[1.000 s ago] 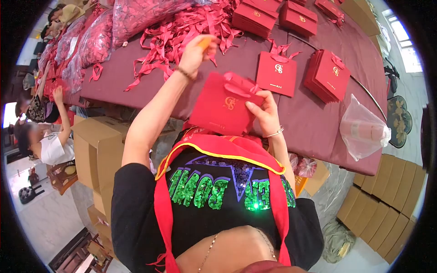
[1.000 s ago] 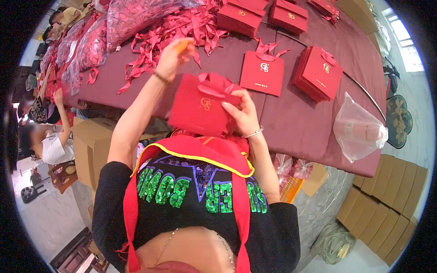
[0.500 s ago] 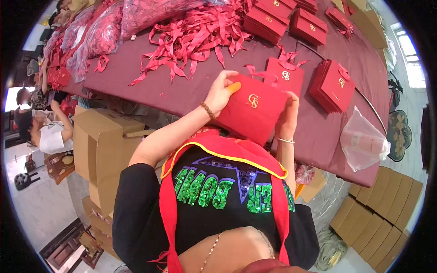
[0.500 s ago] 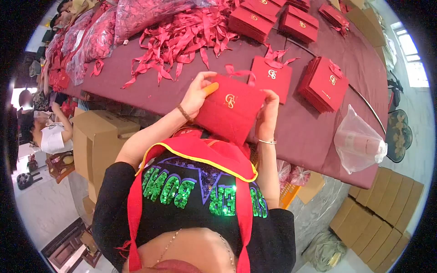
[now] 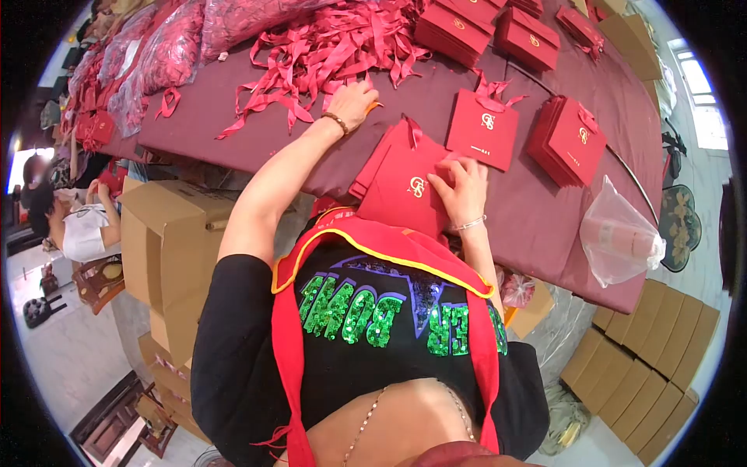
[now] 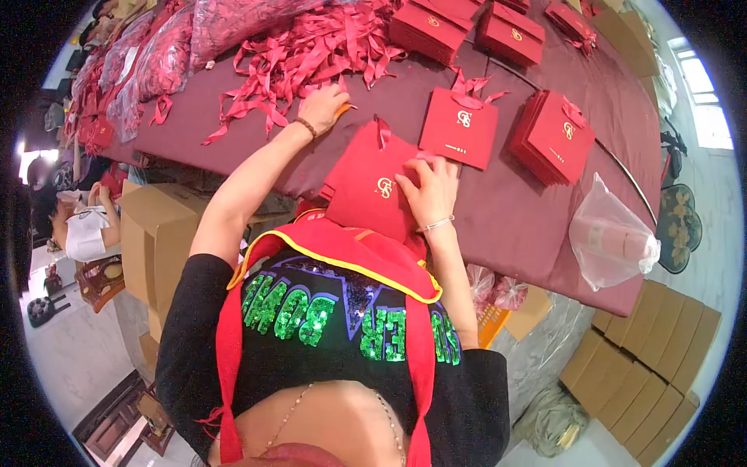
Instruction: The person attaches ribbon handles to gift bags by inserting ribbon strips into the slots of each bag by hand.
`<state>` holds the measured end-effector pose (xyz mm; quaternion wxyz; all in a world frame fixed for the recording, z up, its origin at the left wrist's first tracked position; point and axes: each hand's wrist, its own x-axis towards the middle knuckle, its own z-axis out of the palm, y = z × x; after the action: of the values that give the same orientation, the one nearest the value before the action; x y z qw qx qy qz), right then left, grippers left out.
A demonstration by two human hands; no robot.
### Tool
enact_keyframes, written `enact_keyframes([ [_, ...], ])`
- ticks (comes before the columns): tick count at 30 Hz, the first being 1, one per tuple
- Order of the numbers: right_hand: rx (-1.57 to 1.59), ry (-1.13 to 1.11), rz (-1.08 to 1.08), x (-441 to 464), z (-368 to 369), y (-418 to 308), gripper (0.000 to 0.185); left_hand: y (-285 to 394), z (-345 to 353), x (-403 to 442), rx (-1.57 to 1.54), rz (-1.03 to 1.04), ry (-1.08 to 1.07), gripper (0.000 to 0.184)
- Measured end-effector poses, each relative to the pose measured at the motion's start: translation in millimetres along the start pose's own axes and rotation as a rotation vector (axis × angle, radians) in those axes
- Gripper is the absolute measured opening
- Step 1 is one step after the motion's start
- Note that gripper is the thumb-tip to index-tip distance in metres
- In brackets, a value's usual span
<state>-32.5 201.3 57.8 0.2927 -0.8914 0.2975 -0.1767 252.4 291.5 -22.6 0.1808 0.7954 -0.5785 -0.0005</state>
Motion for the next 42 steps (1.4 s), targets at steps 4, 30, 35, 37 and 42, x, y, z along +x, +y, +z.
enact_keyframes([
  [4,-0.257,0.129,-0.124,1,-2,-5,0.031,12,-18,-34,0.058,0.078,-0.001,0.016],
  [30,0.160,-0.372,0.083,25,-9,-30,0.041,127,-87,-64,-0.353,-0.139,-0.127,0.018],
  [35,0.183,-0.332,0.073,23,-6,-29,0.040,126,-94,-57,-0.366,-0.201,-0.254,0.019],
  [37,0.200,-0.338,0.079,22,-6,-30,0.040,126,-96,-55,-0.363,-0.204,-0.277,0.019],
  [42,0.152,-0.295,-0.011,20,-3,-32,0.034,122,-100,-47,-0.369,-0.195,-0.351,0.018],
])
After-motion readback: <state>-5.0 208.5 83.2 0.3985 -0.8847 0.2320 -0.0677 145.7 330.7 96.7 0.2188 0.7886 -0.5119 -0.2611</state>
